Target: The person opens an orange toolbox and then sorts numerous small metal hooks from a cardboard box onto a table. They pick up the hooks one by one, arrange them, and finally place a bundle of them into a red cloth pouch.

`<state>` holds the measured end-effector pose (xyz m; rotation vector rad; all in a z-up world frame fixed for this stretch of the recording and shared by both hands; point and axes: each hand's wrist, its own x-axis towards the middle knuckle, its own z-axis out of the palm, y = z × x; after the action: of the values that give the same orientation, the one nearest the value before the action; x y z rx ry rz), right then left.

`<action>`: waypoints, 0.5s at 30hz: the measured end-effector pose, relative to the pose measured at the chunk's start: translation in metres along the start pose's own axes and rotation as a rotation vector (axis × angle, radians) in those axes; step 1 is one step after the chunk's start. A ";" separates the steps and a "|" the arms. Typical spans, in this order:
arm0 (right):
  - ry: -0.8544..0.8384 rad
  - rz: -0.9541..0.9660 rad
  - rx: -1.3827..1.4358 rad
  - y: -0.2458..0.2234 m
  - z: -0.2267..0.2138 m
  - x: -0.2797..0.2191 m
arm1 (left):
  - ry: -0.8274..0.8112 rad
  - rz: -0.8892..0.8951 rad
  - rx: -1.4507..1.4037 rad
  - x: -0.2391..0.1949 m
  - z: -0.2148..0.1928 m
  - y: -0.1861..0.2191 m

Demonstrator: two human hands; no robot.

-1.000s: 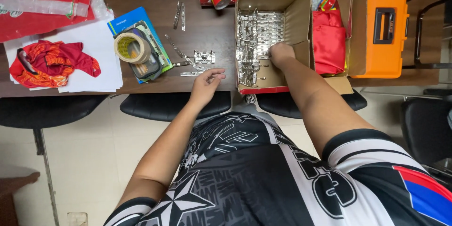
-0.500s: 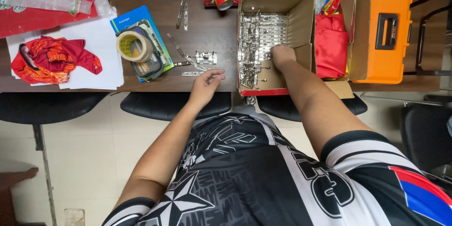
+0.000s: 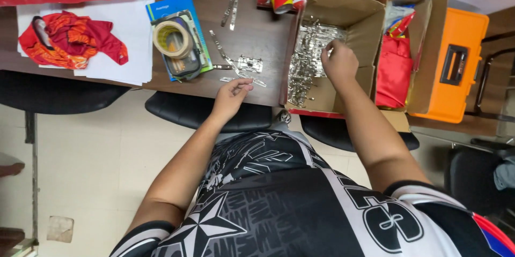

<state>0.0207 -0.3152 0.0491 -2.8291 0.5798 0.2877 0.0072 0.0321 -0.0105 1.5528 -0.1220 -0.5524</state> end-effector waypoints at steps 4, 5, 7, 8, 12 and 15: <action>0.261 -0.368 0.385 -0.050 0.003 -0.023 | 0.074 -0.045 -0.020 -0.008 -0.027 -0.004; 0.297 -0.557 0.448 -0.062 0.011 -0.027 | 0.091 -0.062 -0.018 -0.010 -0.034 -0.005; 0.086 -0.598 0.325 -0.101 0.026 -0.030 | 0.104 -0.058 -0.018 -0.012 -0.045 -0.008; -0.126 -0.628 0.196 -0.119 0.034 -0.033 | 0.112 -0.058 -0.020 -0.013 -0.050 -0.010; -0.411 -0.497 -0.152 -0.146 0.116 -0.009 | 0.124 -0.055 -0.031 -0.018 -0.065 -0.018; -0.401 -0.454 -0.260 -0.137 0.171 0.004 | 0.127 -0.060 -0.014 -0.022 -0.073 -0.021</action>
<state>0.0559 -0.1485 -0.0883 -2.9098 -0.1951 0.8595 0.0128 0.1088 -0.0280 1.5777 0.0247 -0.4990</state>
